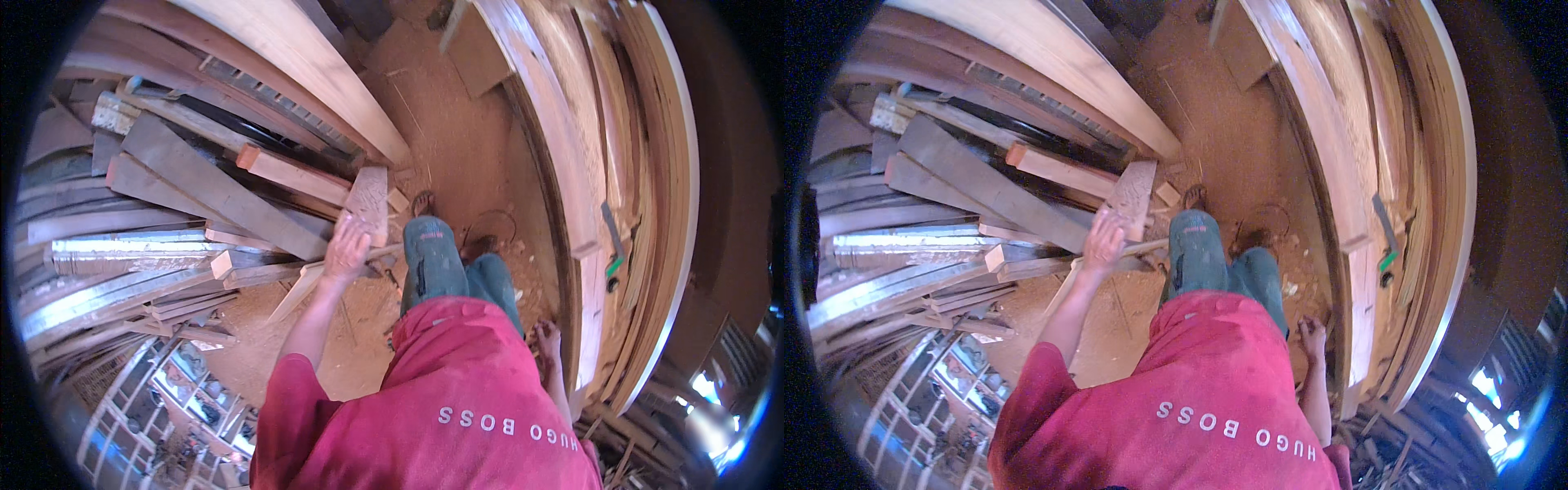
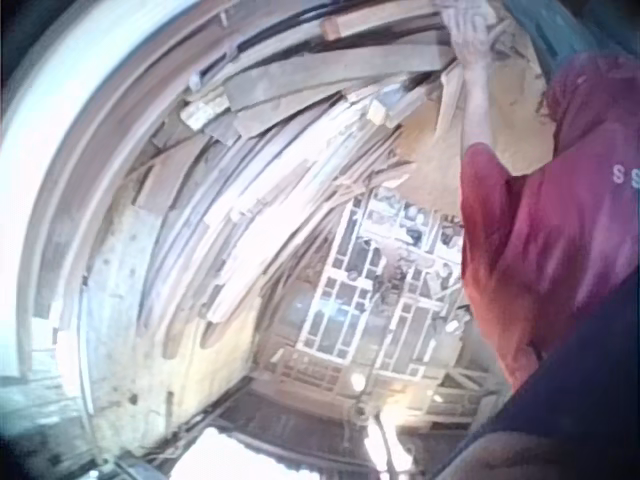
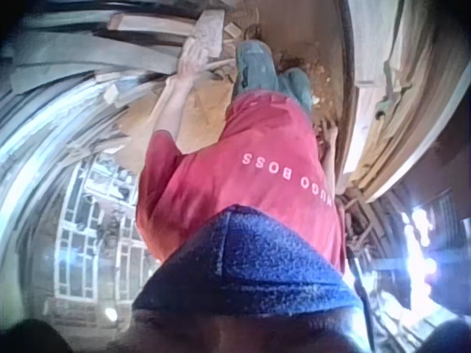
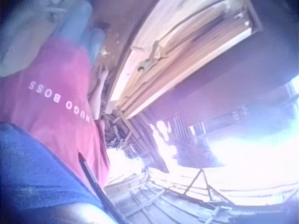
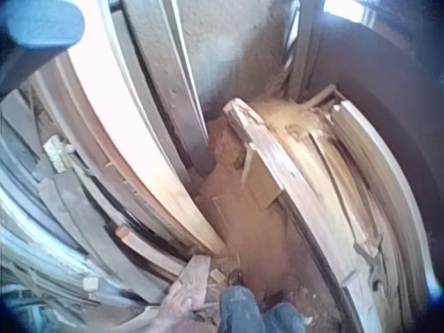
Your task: The person uses a set square and pencil to mark lines on a long wooden plank. They then repeatedly pick up various wooden planks from a pile, inspect them, and place them on a workbench.
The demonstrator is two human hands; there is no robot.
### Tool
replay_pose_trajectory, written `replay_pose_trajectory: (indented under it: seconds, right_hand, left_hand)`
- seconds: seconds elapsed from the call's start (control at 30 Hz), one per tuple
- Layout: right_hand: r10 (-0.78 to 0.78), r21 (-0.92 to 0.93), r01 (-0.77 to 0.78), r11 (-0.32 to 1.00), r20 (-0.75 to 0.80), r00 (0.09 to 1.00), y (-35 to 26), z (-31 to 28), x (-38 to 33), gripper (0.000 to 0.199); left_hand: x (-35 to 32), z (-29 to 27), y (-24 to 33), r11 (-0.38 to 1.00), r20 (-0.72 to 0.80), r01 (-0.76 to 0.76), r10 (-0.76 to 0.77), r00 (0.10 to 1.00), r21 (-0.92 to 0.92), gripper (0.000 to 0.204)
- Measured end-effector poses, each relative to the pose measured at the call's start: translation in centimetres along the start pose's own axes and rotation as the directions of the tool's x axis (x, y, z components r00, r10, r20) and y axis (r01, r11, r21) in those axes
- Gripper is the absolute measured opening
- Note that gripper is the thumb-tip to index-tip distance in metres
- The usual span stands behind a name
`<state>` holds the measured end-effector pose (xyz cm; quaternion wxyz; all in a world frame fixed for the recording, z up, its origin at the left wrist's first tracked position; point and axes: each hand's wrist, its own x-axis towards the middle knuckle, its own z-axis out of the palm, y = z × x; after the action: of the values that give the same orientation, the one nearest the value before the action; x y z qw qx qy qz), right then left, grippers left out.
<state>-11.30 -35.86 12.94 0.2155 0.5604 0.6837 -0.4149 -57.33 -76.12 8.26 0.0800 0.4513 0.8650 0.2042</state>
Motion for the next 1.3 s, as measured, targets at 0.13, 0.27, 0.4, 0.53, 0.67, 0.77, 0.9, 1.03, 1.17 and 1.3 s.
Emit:
replay_pose_trajectory:
  seconds: [0.13, 0.27, 0.4, 0.53, 0.67, 0.77, 0.9, 1.03, 1.17, 1.3]
  right_hand:
    - [0.044, 0.047, -0.047, 0.998, 0.063, 0.997, 0.8, 0.9, -0.7, 0.035]
    - [0.091, 0.044, -0.093, 0.995, 0.049, 0.995, -1.2, 1.5, -2.1, 0.036]
    - [0.075, 0.03, -0.077, 0.997, 0.08, 0.994, 0.0, 1.5, -1.9, 0.039]
    - [0.047, 0.057, -0.05, 0.997, 0.064, 0.997, 0.9, 1.5, -1.8, 0.041]
    - [0.005, 0.081, -0.007, 0.997, 0.026, 1.0, 2.5, 1.5, -1.8, 0.041]
    - [-0.111, 0.059, 0.112, 0.992, -0.028, 0.993, 6.1, 1.9, -0.6, 0.04]
    - [-0.148, 0.173, 0.154, 0.973, -0.048, 0.988, 2.7, 1.2, -1.0, 0.042]
    - [-0.329, 0.137, 0.336, 0.932, -0.075, 0.941, 1.0, 1.8, 0.6, 0.049]
    - [-0.655, -0.009, 0.661, 0.75, 0.128, 0.745, -3.8, 2.4, -0.2, 0.078]
    - [-0.864, -0.121, 0.876, 0.467, 0.147, 0.481, -8.0, 1.5, -2.8, 0.111]
  left_hand:
    - [-2.6, 1.9, 4.6, 0.998, 0.255, 0.038, -0.022, 0.967, -0.056, 0.043]
    - [-4.4, 3.1, 6.0, 0.995, 0.3, 0.066, -0.042, 0.953, -0.07, 0.061]
    - [-4.6, 3.8, 6.7, 0.997, 0.303, 0.071, -0.074, 0.95, 0.022, 0.065]
    - [-4.7, 4.6, 7.3, 0.983, 0.391, 0.17, -0.182, 0.902, 0.065, 0.061]
    - [-3.2, 4.7, 7.9, 0.963, 0.406, 0.257, -0.265, 0.875, 0.076, 0.058]
    - [2.6, 1.7, 9.7, 0.926, 0.501, 0.365, -0.362, 0.787, 0.096, 0.059]
    - [7.3, -5.4, 14.9, 0.998, 0.5, 0.051, -0.064, 0.864, 0.04, 0.051]
    - [8.8, -15.9, 23.8, 0.941, 0.516, -0.328, 0.321, 0.794, -0.08, 0.044]
    - [8.8, -25.6, 33.3, 0.853, 0.664, -0.51, 0.32, 0.676, 0.108, 0.037]
    - [7.0, -31.2, 39.9, 0.692, 0.569, -0.686, 0.479, 0.668, 0.223, 0.026]
